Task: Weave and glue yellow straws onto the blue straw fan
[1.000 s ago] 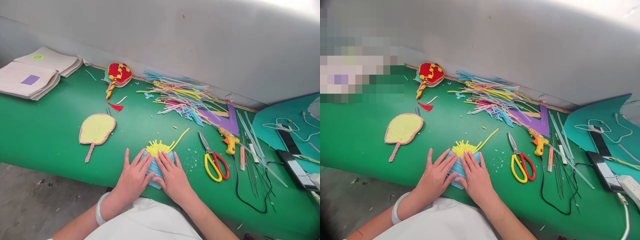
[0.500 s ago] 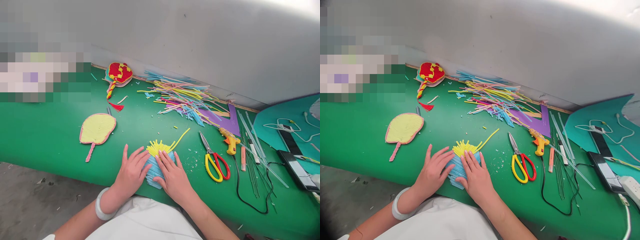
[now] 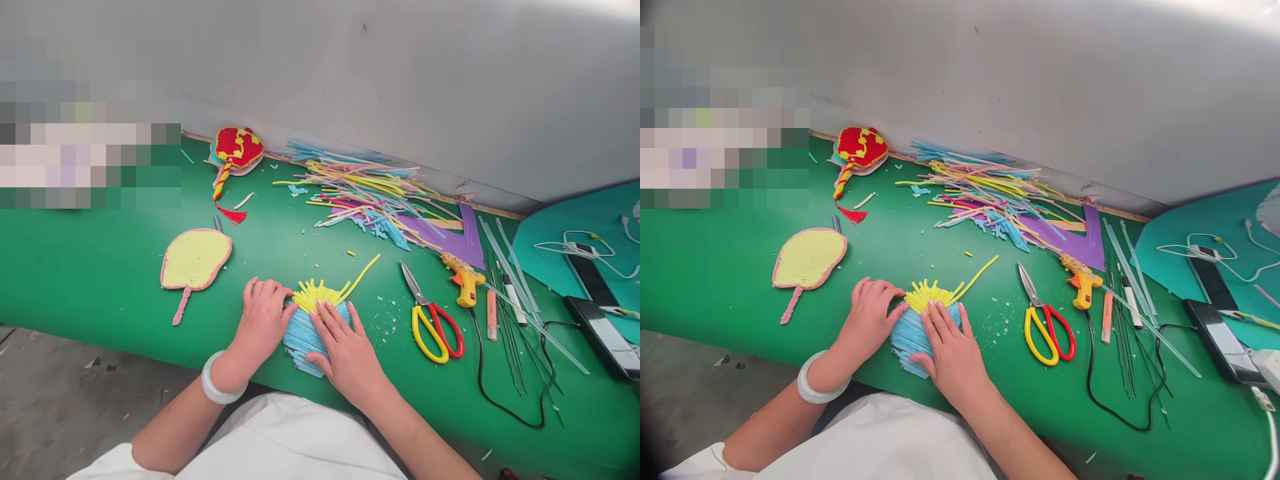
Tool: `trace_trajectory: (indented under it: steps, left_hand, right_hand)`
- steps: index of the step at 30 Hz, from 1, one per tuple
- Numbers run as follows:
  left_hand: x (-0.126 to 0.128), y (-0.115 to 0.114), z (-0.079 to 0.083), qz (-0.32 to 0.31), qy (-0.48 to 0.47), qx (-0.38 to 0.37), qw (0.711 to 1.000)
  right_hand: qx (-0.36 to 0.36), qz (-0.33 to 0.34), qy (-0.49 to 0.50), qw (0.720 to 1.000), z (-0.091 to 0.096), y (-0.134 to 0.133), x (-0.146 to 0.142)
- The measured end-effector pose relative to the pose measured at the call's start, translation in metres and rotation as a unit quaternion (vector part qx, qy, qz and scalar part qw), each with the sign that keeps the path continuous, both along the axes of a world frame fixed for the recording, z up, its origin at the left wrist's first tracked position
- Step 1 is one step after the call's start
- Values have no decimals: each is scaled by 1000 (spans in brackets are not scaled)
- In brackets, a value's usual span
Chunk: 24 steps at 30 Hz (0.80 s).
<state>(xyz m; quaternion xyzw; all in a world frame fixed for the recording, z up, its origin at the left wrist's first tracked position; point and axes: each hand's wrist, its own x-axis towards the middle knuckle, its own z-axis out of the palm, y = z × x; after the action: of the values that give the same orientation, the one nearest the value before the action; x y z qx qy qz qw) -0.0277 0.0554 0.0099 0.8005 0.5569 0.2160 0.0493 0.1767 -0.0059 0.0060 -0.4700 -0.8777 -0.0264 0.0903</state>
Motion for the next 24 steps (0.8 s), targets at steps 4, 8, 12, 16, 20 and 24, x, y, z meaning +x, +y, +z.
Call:
trace_trajectory:
  steps: [4, 8, 12, 16, 20, 24]
  left_hand:
    - [0, 0, -2, -4, -3, -6, 1000]
    - [0, 1, -3, -2, -8, -10, 1000]
    - [0, 1, -4, 1, -12, -12, 1000]
    - [1, 2, -3, 5, -12, -11, 1000]
    - [2, 2, -4, 9, -9, -8, 1000]
    - [3, 3, -4, 11, -7, -6, 1000]
  right_hand:
    - [4, -3, 4, 1000, -1, 0, 0]
    - [3, -4, 7, 1000, -1, 0, 0]
    - [-4, -4, 8, 1000, -1, 0, 0]
    - [-7, -4, 8, 1000, -1, 0, 0]
    - [-11, -8, 9, 1000, -1, 0, -1]
    - [-8, -11, 13, 1000, 0, -1, -2]
